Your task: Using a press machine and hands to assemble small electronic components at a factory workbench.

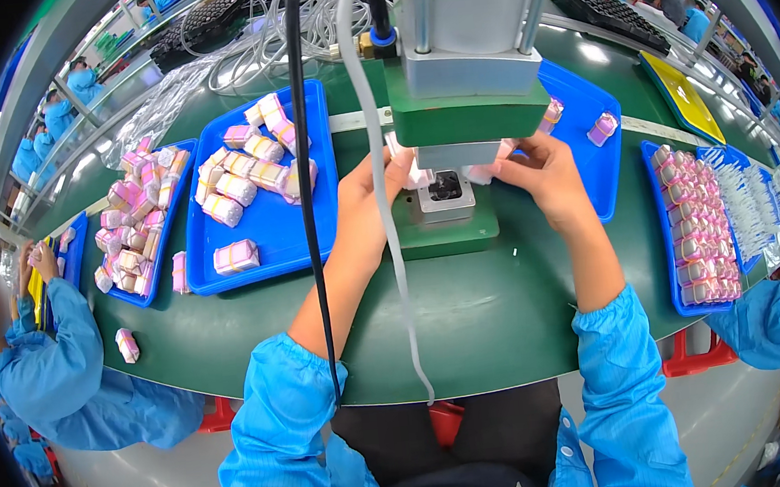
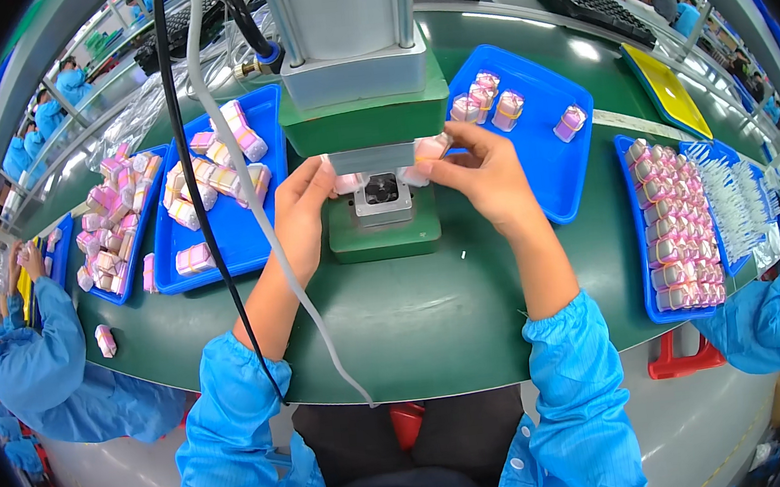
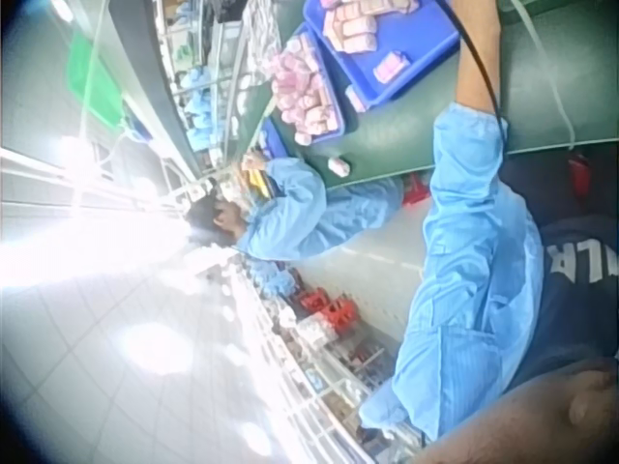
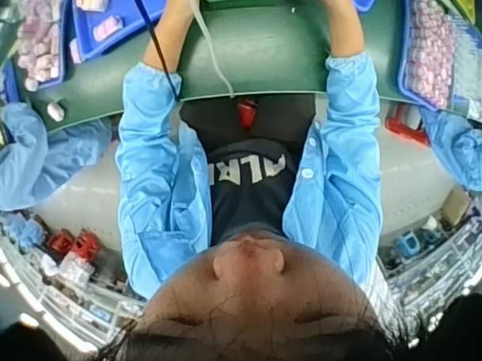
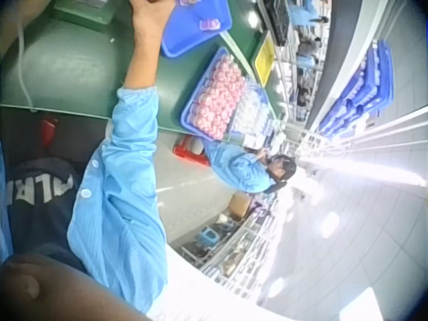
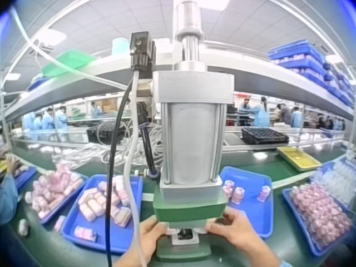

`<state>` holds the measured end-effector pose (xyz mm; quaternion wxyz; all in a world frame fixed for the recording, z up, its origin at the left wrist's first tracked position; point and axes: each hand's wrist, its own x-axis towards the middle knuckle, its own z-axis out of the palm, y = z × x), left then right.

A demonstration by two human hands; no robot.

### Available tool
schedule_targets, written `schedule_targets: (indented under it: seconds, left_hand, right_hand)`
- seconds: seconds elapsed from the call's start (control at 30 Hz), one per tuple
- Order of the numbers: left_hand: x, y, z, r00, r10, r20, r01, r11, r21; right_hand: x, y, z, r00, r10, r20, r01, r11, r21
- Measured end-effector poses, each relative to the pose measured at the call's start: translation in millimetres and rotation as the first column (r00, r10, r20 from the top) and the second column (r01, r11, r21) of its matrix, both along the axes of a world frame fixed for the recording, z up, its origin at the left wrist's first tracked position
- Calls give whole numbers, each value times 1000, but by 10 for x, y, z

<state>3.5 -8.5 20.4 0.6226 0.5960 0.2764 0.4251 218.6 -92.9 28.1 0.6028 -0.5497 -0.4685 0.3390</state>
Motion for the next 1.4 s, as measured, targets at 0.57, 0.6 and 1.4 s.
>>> schedule_targets:
  seconds: [0.57,0.6,1.4]
  left_hand:
    - [-133,288,-134,830,-47,556,257,917,-305]
    - [-130,286,-124,823,-49,566,264,915,-304]
    - [-416,434,10,831,-4,556,170,954,-247]
  right_hand:
    - [-374,75,-87,938,7,345,-39,996,85]
    - [-366,76,-107,935,13,354,-43,996,77]
    - [-371,34,8,922,86,377,-58,995,-84]
